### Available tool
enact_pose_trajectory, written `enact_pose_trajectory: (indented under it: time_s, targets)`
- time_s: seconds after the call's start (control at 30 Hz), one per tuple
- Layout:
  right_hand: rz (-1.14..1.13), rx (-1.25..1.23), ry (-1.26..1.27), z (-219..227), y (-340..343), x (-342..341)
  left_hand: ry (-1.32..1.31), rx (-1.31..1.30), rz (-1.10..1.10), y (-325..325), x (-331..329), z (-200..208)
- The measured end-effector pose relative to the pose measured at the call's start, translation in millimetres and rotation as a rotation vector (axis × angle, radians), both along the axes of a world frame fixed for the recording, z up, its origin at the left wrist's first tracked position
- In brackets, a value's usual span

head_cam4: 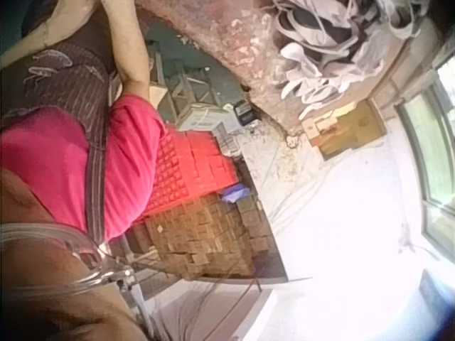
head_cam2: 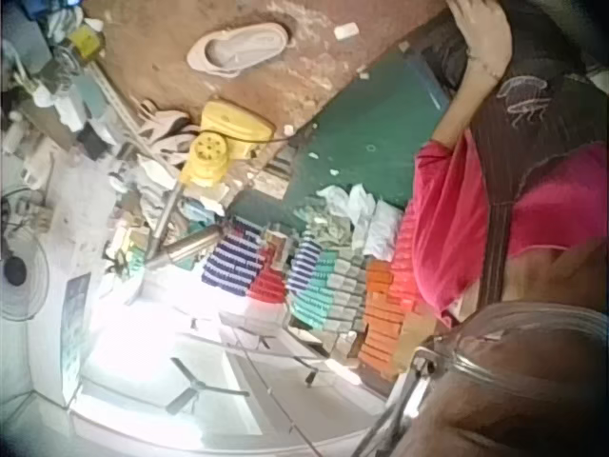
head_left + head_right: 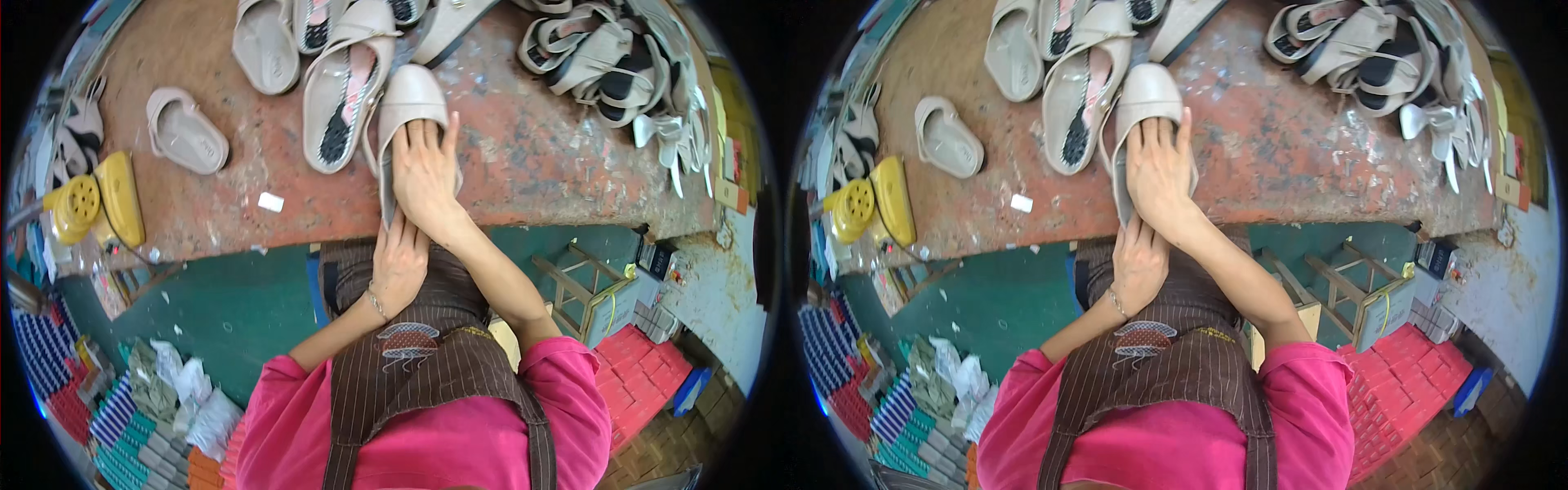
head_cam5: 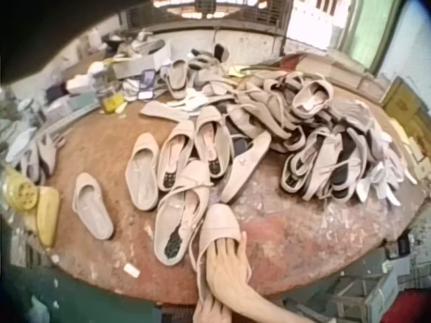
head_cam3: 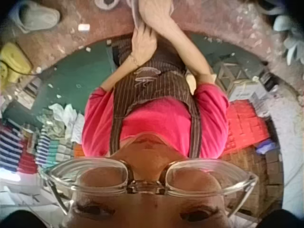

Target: The person inserts shoe insoles into various shoes by hand, pressing them down into place on a workbench.

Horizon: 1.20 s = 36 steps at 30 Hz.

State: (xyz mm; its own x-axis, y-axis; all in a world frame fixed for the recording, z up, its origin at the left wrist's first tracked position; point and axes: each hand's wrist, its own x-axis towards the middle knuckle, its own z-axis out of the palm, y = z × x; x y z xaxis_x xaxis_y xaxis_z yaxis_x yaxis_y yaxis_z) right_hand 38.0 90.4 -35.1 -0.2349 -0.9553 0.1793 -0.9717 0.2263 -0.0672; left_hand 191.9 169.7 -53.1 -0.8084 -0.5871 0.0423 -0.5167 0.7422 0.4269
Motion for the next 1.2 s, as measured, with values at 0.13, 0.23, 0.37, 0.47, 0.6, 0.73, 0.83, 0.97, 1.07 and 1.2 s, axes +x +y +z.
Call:
enact_pose_trajectory:
  time_s: [0.13, 0.23, 0.37, 0.47, 0.6, 0.73, 0.83, 0.97, 1.07, 1.2]
  targets:
    - [0.086, 0.252, 0.022, 12.7, -12.0, -7.9, -0.009, 0.047, 0.032, -6.5, -8.9, 7.9]
    - [0.152, -0.139, -0.170, 19.1, 14.1, -17.8, 0.104, -0.011, 0.088, -17.2, -23.5, 19.4]
    - [0.206, -0.275, -1.100, 14.5, 98.3, -89.9, 0.242, 0.265, 0.032, -52.0, -22.3, 40.1]
    - [-0.336, -0.842, -0.936, 8.3, 158.9, -213.0, 0.561, 0.632, 0.330, -100.6, 31.5, 71.1]
    - [-1.112, -0.756, -0.247, -8.9, 195.1, -392.2, 1.346, 0.928, 0.601, -178.6, 128.7, 102.1]
    - [-1.373, -0.397, -0.205, -46.4, 192.6, -477.9, 0.710, 0.050, 0.635, -253.6, 164.3, 91.7]
    - [-1.345, -0.465, -0.260, -56.9, 197.9, -496.2, 0.227, -0.138, 0.607, -288.0, 134.9, 46.8]
    - [-1.128, -0.646, -1.165, -40.3, 230.9, -468.9, 0.052, -0.334, 0.555, -260.3, 128.8, 25.8]
    - [-1.076, -0.826, -1.676, -20.2, 261.7, -398.7, -0.134, -0.390, 0.612, -227.7, 139.2, 34.8]
    - [-0.472, -0.914, -2.321, -1.6, 259.4, -268.9, -0.307, -0.435, 0.814, -198.1, 117.0, 55.0]
